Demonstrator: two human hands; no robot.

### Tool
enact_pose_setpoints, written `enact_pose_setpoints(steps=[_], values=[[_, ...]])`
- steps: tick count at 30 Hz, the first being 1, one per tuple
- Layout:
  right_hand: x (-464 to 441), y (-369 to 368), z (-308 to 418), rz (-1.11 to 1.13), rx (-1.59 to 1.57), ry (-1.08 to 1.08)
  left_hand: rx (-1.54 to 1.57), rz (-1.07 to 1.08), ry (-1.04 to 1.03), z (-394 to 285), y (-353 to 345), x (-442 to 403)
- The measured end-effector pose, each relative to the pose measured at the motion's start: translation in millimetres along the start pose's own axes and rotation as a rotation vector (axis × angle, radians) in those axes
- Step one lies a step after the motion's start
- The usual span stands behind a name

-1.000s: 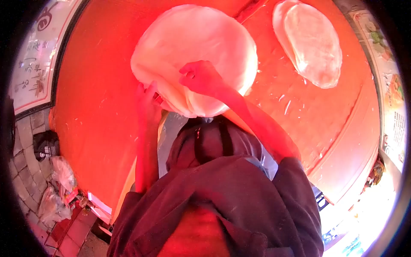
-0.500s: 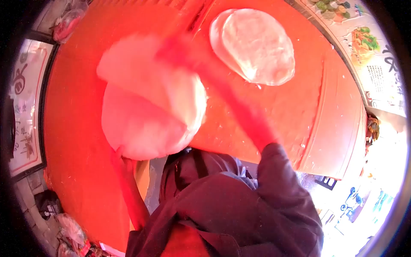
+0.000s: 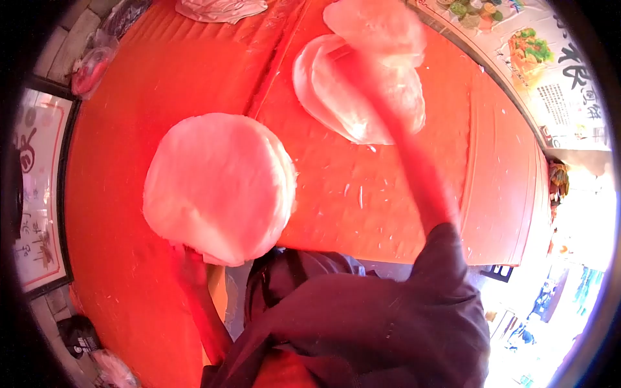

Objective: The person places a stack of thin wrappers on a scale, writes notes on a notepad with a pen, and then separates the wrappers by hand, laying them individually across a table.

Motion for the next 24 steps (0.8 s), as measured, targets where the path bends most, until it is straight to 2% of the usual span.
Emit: enact_pose_setpoints(steps=[3, 5, 8, 11, 17, 21, 24], values=[[137, -31, 137, 0.528, -0.488, 0.109, -0.037, -0.015, -0.022, 2, -23, -9], [209, -39, 206, 0.812, -0.638, 0.175, -0.051, -0.023, -0.046, 1, -35, -13], [250, -63, 251, 0.931, -0.674, 0.205, -0.066, -0.061, -0.073, -7, -33, -11], [252, -72, 252, 0.959, -0.694, 0.166, -0.064, -0.108, -0.09, -14, -21, -4], [165, -48, 174, 0.817, -0.703, -0.034, -0.065, -0.179, -0.11, -26, 8, 5], [58, 3, 50, 0.515, -0.595, -0.222, -0.05, -0.204, -0.104, -25, 19, 13], [-1, 51, -64, 0.261, -0.372, -0.286, -0.041, -0.208, -0.096, -18, 17, 12]])
Point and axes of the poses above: each hand's wrist, its own x-axis away from the middle knuckle, its own y-axis out of the back of the hand, z = x × y, the point moved 2 cm from there along -x, towards the middle knuckle, and after that the axes turned 6 degrees about -z, right-handed, at the moved point
